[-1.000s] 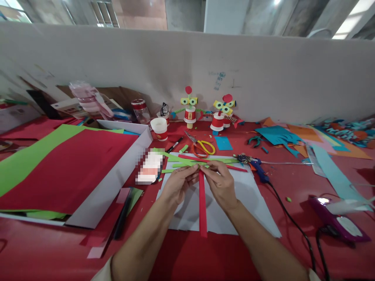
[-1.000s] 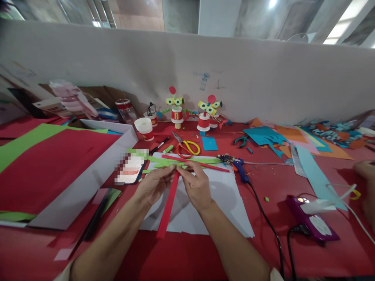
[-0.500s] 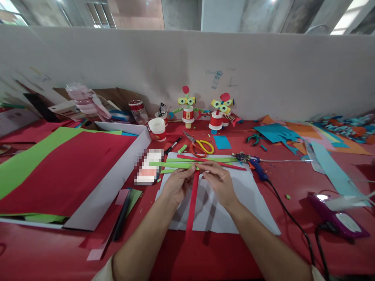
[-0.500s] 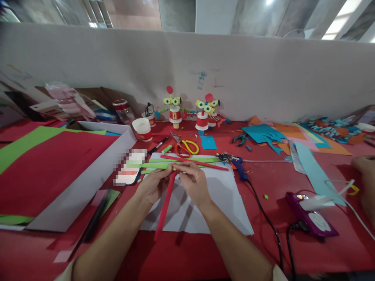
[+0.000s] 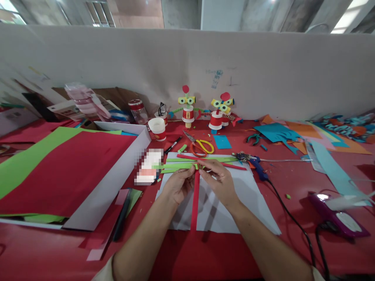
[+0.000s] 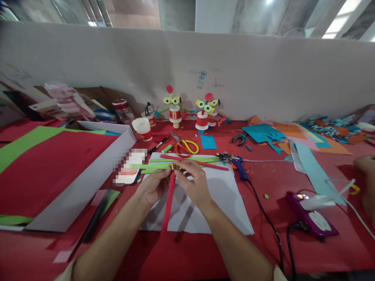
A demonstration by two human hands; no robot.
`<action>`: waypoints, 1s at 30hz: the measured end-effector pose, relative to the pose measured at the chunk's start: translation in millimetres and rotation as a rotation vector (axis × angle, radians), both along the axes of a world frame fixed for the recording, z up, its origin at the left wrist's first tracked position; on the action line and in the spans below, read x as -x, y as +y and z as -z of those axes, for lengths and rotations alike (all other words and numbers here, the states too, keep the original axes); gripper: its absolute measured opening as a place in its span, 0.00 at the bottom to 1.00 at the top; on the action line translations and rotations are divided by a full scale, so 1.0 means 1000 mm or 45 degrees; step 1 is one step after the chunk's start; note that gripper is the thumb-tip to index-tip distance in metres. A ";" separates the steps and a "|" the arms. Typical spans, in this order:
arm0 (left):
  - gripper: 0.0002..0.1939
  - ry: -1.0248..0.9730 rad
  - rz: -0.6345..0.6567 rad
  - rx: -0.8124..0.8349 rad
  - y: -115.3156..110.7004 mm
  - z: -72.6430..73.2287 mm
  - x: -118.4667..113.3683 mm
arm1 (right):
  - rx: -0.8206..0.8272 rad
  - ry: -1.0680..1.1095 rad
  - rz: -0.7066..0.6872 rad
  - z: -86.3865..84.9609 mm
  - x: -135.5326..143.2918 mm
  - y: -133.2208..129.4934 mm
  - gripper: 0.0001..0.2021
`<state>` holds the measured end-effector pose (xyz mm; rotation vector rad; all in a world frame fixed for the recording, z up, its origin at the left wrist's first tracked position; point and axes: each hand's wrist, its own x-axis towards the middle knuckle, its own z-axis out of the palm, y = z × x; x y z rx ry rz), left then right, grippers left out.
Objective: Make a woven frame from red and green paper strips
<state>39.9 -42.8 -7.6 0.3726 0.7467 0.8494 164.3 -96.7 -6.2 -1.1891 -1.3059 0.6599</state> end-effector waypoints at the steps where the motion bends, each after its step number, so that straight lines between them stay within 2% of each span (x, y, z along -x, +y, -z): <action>1: 0.06 0.000 0.006 0.000 0.000 0.000 0.000 | -0.001 -0.025 0.011 -0.001 0.000 0.000 0.12; 7: 0.06 0.042 -0.010 -0.025 -0.001 -0.001 -0.001 | -0.024 0.013 0.028 -0.002 -0.001 0.000 0.10; 13: 0.08 0.026 0.095 0.064 -0.002 0.000 0.001 | 0.003 0.118 -0.066 0.000 -0.002 0.001 0.10; 19: 0.08 -0.037 0.109 0.067 -0.003 0.002 0.001 | -0.013 0.176 -0.092 0.000 -0.002 0.000 0.10; 24: 0.08 -0.034 0.145 0.060 -0.004 0.003 -0.001 | -0.066 0.062 -0.026 -0.005 0.000 -0.004 0.10; 30: 0.03 -0.055 0.087 -0.019 -0.005 0.006 -0.004 | -0.117 -0.169 0.112 -0.007 0.003 -0.004 0.11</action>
